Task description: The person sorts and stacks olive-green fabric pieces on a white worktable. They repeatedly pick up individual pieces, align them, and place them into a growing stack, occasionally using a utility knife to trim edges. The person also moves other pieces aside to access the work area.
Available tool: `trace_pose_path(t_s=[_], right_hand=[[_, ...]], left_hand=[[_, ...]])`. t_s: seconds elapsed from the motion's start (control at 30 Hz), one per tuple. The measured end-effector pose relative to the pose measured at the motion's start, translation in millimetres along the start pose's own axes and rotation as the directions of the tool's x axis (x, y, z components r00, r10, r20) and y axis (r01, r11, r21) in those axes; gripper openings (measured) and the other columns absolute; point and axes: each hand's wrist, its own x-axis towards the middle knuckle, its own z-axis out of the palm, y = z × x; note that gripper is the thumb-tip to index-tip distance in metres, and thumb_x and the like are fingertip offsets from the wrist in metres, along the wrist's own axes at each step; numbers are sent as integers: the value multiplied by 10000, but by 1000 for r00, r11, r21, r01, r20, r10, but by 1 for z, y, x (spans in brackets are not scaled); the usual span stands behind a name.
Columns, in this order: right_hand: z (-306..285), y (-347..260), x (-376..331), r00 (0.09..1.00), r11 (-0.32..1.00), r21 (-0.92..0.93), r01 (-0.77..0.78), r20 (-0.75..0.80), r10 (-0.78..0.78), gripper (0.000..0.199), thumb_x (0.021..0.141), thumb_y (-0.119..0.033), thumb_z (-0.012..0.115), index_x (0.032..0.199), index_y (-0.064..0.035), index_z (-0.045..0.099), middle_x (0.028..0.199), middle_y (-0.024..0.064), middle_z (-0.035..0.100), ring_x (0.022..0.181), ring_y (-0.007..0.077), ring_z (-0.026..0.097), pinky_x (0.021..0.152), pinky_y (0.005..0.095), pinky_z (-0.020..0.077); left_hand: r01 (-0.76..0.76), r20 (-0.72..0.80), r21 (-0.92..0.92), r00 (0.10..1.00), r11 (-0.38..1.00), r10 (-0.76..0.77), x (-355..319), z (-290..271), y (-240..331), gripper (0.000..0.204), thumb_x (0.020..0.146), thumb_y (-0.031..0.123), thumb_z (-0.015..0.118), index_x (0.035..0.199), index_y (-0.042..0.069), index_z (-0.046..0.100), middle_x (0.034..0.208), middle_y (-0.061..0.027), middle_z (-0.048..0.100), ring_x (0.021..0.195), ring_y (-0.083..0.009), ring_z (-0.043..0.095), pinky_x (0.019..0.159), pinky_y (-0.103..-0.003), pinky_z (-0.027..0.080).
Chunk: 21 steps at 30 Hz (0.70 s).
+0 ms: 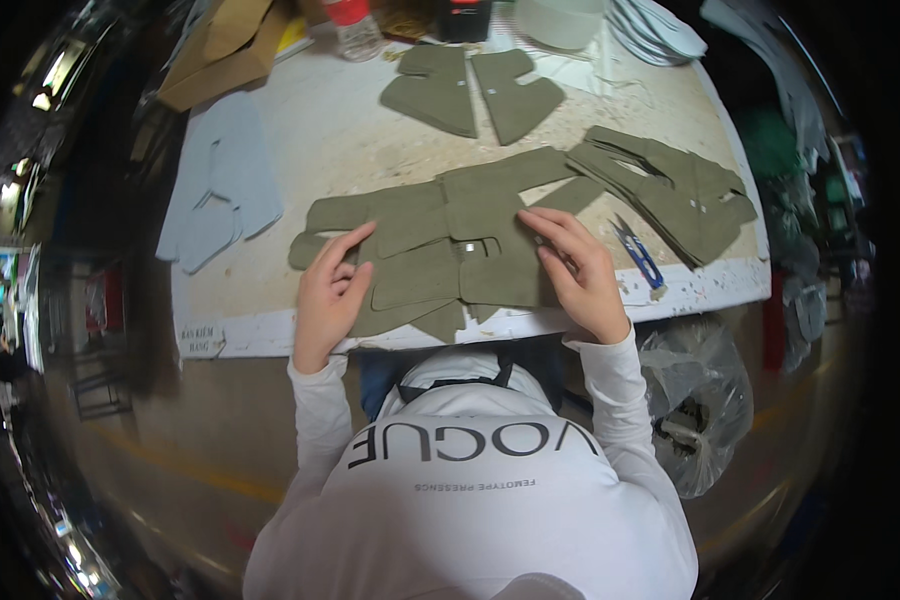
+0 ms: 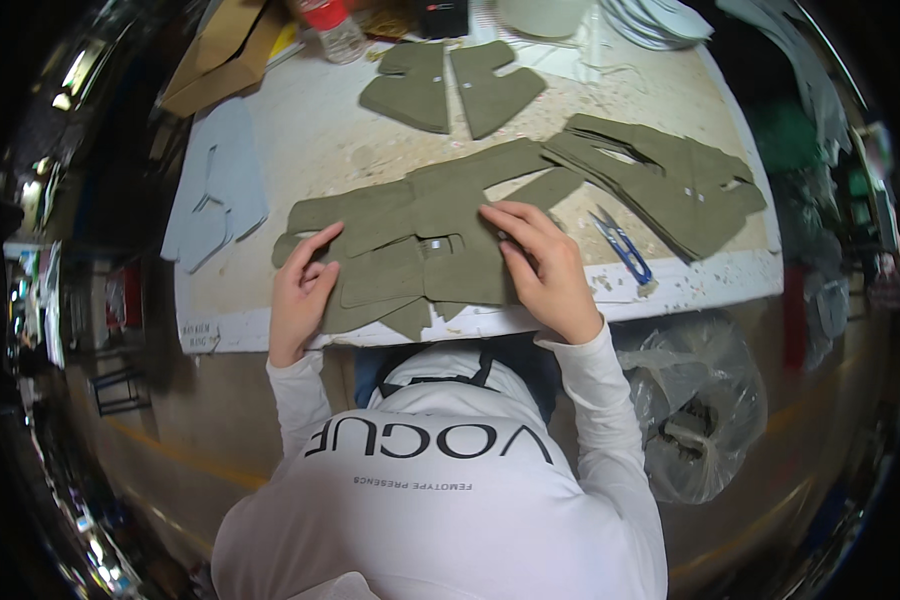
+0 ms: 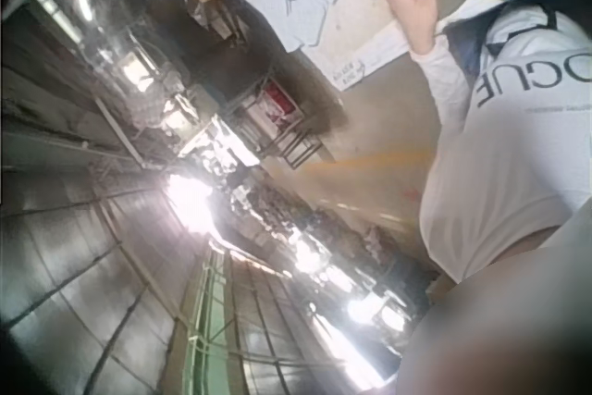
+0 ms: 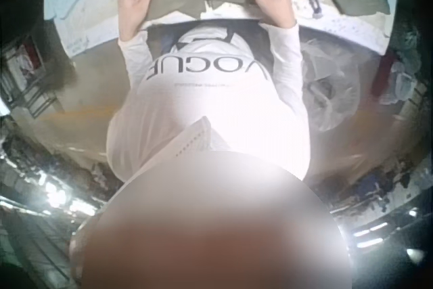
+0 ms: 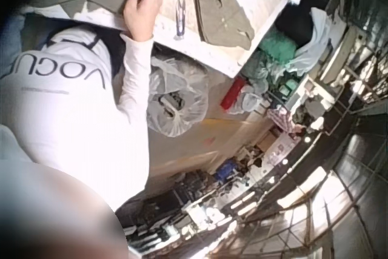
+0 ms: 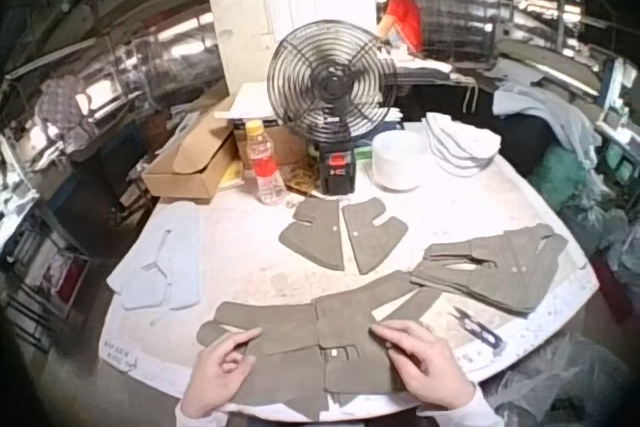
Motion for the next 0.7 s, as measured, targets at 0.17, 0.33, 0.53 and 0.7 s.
trace_pose_path(t_s=[0.17, 0.33, 0.53, 0.7], right_hand=[[-55, -4, 8, 993, 992, -106, 63, -90, -73, 426, 860, 93, 516, 1240, -38, 655, 1243, 135, 637, 1091, 257, 635, 914, 286, 479], [-135, 56, 11, 920, 994, -93, 51, -383, -83, 394, 891, 82, 514, 1256, 10, 642, 1259, 118, 642, 1156, 193, 598, 999, 276, 438], [-172, 145, -13, 870, 964, -139, -225, -475, 134, 324, 913, 6, 573, 1222, -19, 670, 1185, 91, 677, 1032, 144, 628, 896, 238, 469], [-172, 149, -18, 870, 967, -136, -214, -476, 126, 316, 903, -16, 597, 1209, -34, 673, 1158, 89, 687, 957, 150, 649, 838, 248, 488]], left_hand=[[42, 21, 11, 999, 999, -42, 1, -4, -2, 406, 911, -63, 562, 1310, 6, 585, 1265, -36, 589, 718, -7, 523, 642, -150, 432], [18, 1, 18, 1000, 1000, -18, 0, -4, -8, 406, 912, -57, 561, 1310, 17, 594, 1257, -20, 587, 718, -5, 495, 633, -151, 410], [44, 10, 54, 999, 998, -45, 1, -3, -5, 413, 891, -63, 578, 1294, 20, 610, 1257, -4, 570, 682, -5, 408, 598, -133, 361], [-9, 61, 94, 998, 996, 4, -1, -4, 8, 439, 874, -76, 585, 1300, 29, 612, 1249, 10, 561, 681, -13, 344, 596, -129, 333]])
